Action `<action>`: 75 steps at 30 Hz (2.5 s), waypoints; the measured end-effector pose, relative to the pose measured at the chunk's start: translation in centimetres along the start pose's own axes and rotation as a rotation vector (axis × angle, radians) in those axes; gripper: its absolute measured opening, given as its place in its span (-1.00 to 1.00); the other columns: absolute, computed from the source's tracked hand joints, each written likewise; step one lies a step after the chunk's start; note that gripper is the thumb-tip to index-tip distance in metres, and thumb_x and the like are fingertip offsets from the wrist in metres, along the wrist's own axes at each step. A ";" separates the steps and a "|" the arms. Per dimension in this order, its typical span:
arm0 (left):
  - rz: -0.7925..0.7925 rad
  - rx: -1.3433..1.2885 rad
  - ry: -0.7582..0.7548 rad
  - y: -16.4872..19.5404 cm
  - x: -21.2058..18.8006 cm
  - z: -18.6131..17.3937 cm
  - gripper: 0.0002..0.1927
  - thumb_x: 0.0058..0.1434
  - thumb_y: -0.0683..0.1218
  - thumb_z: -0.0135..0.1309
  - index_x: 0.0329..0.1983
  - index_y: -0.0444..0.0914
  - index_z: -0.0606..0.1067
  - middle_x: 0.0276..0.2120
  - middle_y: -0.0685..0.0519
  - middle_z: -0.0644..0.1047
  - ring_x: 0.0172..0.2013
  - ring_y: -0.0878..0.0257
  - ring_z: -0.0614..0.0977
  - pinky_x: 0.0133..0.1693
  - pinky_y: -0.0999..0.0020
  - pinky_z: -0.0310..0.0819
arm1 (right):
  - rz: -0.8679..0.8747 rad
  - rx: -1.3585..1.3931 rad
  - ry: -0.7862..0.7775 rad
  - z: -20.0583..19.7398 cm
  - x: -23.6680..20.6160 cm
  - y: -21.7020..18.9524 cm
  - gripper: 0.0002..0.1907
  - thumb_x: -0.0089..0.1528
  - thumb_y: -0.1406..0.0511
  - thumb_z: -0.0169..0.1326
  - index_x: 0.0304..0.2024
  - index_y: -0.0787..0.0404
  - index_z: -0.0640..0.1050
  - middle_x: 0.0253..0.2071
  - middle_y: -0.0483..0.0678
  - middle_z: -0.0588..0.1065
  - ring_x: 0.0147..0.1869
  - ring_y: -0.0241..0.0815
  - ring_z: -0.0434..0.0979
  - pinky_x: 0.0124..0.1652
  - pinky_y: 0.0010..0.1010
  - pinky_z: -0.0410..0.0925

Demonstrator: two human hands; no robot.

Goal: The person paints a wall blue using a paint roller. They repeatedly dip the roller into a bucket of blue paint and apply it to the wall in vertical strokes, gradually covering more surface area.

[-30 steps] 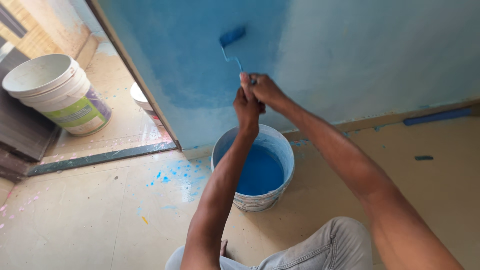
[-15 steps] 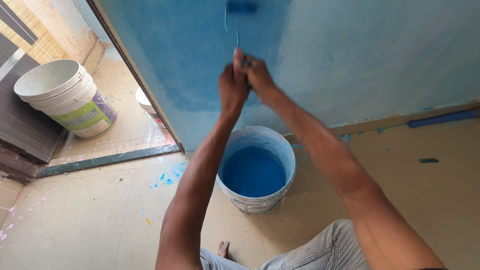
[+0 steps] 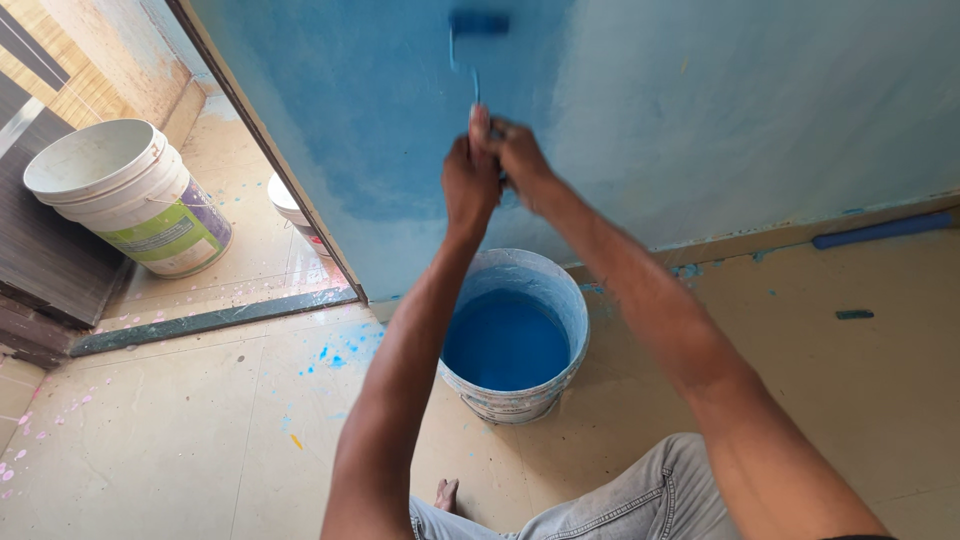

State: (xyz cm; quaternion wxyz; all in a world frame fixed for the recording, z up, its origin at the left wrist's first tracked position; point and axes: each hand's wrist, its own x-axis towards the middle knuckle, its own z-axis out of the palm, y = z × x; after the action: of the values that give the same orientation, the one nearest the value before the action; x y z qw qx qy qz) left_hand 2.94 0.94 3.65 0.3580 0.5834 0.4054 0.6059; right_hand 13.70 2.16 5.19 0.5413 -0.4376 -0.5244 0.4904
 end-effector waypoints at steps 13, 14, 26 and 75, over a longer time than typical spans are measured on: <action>-0.119 -0.004 -0.044 -7.7 -6.2 -1.3 -0.46 0.41 0.21 -0.09 -0.16 -0.40 0.50 -0.63 0.04 0.48 -0.67 0.34 0.51 -0.68 0.38 0.33 | 0.091 -0.054 0.020 0.8 -3.4 9.9 -0.62 0.36 0.05 0.00 -0.04 0.21 0.54 -0.48 -0.06 0.48 -0.57 -0.25 0.43 -0.66 -0.37 0.23; -0.068 -0.004 -0.045 -6.6 -5.1 -1.0 -0.44 0.39 0.25 -0.11 -0.16 -0.38 0.50 -0.63 0.06 0.49 -0.67 0.36 0.51 -0.69 0.39 0.32 | 0.046 -0.050 0.028 0.6 -2.7 8.8 -0.63 0.36 0.06 0.03 -0.08 0.23 0.55 -0.47 -0.06 0.49 -0.56 -0.25 0.44 -0.66 -0.37 0.25; 0.078 -0.060 0.003 5.5 3.3 2.9 -0.83 0.29 -0.13 0.00 -0.20 -0.37 0.46 -0.55 0.00 0.56 -0.66 0.27 0.58 -0.69 0.29 0.43 | -0.136 -0.128 0.027 -1.6 0.5 -7.6 -0.50 0.38 -0.08 -0.01 -0.22 0.22 0.53 -0.48 -0.13 0.43 -0.50 -0.29 0.41 -0.60 -0.39 0.22; -0.504 -1.488 0.054 -6.6 -11.8 17.6 -0.68 0.61 0.14 -0.14 0.19 -0.15 0.39 -0.03 0.08 0.50 -0.03 0.21 0.56 0.02 0.22 0.47 | 0.248 -1.287 0.188 -9.5 -7.7 4.1 -0.62 0.30 0.07 0.03 -0.16 0.23 0.64 -0.21 0.18 0.63 -0.12 0.23 0.64 -0.07 0.04 0.46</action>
State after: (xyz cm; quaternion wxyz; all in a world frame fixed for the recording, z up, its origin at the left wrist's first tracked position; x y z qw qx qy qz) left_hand 20.97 -5.79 -7.42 0.7713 0.0656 0.0216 0.6328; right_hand 23.14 -4.47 -0.55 0.1548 -0.7717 -0.6091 0.0974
